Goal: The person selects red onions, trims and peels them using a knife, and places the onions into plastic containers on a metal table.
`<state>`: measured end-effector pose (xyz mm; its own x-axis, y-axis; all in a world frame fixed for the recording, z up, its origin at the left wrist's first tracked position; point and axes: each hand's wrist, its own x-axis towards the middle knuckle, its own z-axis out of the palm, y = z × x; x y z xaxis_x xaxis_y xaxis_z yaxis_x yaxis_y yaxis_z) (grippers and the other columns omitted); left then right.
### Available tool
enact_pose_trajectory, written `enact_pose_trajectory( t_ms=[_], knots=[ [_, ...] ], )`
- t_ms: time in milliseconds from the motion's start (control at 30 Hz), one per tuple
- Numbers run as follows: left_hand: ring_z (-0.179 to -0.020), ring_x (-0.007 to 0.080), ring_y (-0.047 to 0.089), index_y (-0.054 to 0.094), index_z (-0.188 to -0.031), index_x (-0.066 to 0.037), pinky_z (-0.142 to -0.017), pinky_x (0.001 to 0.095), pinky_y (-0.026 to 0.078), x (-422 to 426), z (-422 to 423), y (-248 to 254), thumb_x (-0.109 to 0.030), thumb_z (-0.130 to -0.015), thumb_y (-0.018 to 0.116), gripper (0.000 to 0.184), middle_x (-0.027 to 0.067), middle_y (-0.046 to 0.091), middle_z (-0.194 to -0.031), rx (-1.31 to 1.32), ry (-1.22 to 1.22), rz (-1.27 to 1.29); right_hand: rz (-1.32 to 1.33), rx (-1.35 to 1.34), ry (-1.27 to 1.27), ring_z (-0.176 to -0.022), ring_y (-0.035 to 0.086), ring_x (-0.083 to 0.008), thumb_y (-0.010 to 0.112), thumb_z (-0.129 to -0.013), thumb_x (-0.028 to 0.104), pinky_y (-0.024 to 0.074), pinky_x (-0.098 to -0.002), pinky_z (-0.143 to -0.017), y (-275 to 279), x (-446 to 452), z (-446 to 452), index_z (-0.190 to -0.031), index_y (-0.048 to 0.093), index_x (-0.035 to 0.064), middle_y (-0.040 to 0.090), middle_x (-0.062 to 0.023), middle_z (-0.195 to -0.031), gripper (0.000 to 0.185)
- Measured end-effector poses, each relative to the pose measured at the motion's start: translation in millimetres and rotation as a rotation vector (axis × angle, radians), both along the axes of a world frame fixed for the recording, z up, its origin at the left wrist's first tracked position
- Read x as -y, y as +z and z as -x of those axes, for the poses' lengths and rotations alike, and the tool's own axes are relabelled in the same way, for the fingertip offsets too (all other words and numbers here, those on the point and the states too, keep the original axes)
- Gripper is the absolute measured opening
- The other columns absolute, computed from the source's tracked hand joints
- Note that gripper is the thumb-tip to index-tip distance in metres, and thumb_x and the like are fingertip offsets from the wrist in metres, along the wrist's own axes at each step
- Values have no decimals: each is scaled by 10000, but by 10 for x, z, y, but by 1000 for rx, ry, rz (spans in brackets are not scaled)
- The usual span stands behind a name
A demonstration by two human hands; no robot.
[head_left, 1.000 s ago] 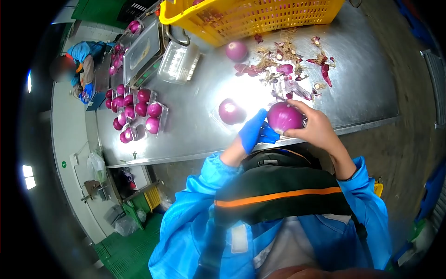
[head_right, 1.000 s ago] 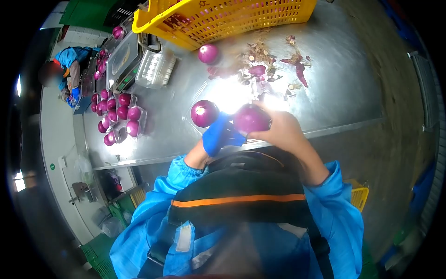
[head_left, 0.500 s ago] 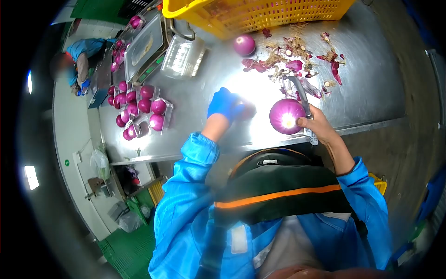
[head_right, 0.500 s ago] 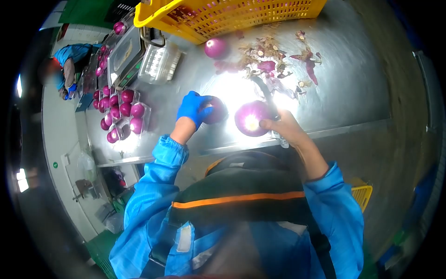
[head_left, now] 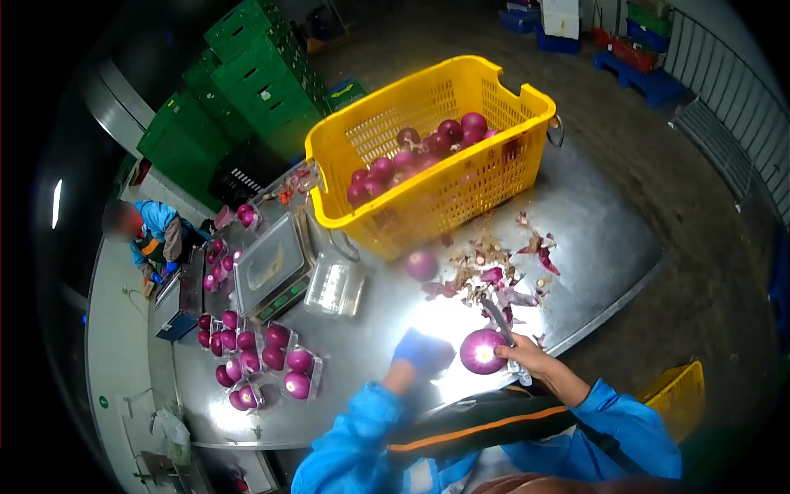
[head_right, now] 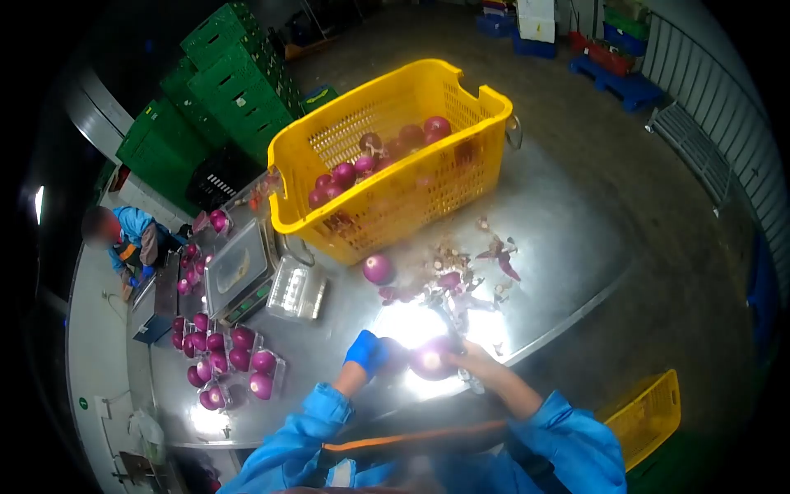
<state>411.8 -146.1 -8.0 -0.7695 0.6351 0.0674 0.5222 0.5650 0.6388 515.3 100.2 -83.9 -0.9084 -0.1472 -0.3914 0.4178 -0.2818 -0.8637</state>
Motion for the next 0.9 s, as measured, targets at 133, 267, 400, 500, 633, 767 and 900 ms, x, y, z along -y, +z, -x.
enact_pose_trajectory(
  t_ms=[133, 267, 400, 500, 633, 767, 900],
  knots=[
    [-604, 321, 632, 739, -841, -87, -560, 383, 507, 521, 217, -559, -180, -788, 662, 131, 154, 676, -735, -201, -14, 260, 32, 52, -64, -1101, 559, -204, 750, -817, 458, 430, -343, -985, 182, 144, -100, -1298, 527, -22, 606, -106, -1203, 715],
    [-809, 386, 611, 676, -801, -48, -702, 421, 495, 1102, 335, -612, -169, -802, 719, 129, 198, 604, -830, -94, 221, 395, -116, 96, -117, -1070, 586, -211, 713, -852, 390, 453, -342, -950, 16, 96, -81, -1309, 530, -35, 622, -134, -1164, 650],
    [-926, 374, 605, 662, -1071, -90, -807, 400, 501, 887, 267, -406, -167, -814, 710, 272, 189, 623, -1029, 36, 160, -55, -84, 129, -135, -1093, 568, -219, 701, -836, 339, 443, -346, -960, 48, 149, -39, -1299, 537, -37, 605, -131, -1170, 618],
    [-999, 375, 596, 621, -1181, -105, -863, 416, 500, 470, 254, -79, -218, -801, 727, 410, 194, 597, -1166, 76, -208, -13, -92, 128, -117, -1081, 573, -214, 705, -832, 323, 444, -335, -952, 114, 199, 35, -1313, 524, -39, 610, -131, -1164, 628],
    [-1022, 342, 628, 594, -1214, -83, -907, 390, 503, 431, 408, -739, -235, -721, 791, 552, 156, 637, -1151, 30, -303, 268, -122, 67, -109, -1065, 582, -203, 719, -818, 290, 449, -318, -937, 148, 259, 173, -1320, 522, -37, 619, -136, -1160, 631],
    [-975, 338, 641, 627, -1152, -109, -872, 407, 511, 278, 530, -803, -280, -675, 807, 537, 137, 670, -1061, 251, -305, 360, -180, 26, -111, -1057, 595, -192, 741, -802, 277, 456, -310, -928, 284, 344, 326, -1318, 534, -21, 633, -127, -1153, 631],
    [-843, 357, 662, 683, -992, -115, -773, 416, 533, 221, 618, -791, -294, -723, 737, 328, 144, 695, -940, 47, -526, 474, -349, -90, -112, -1061, 606, -189, 763, -793, 291, 458, -312, -937, 200, 365, 424, -1326, 531, -5, 649, -122, -1146, 652]
  ],
)
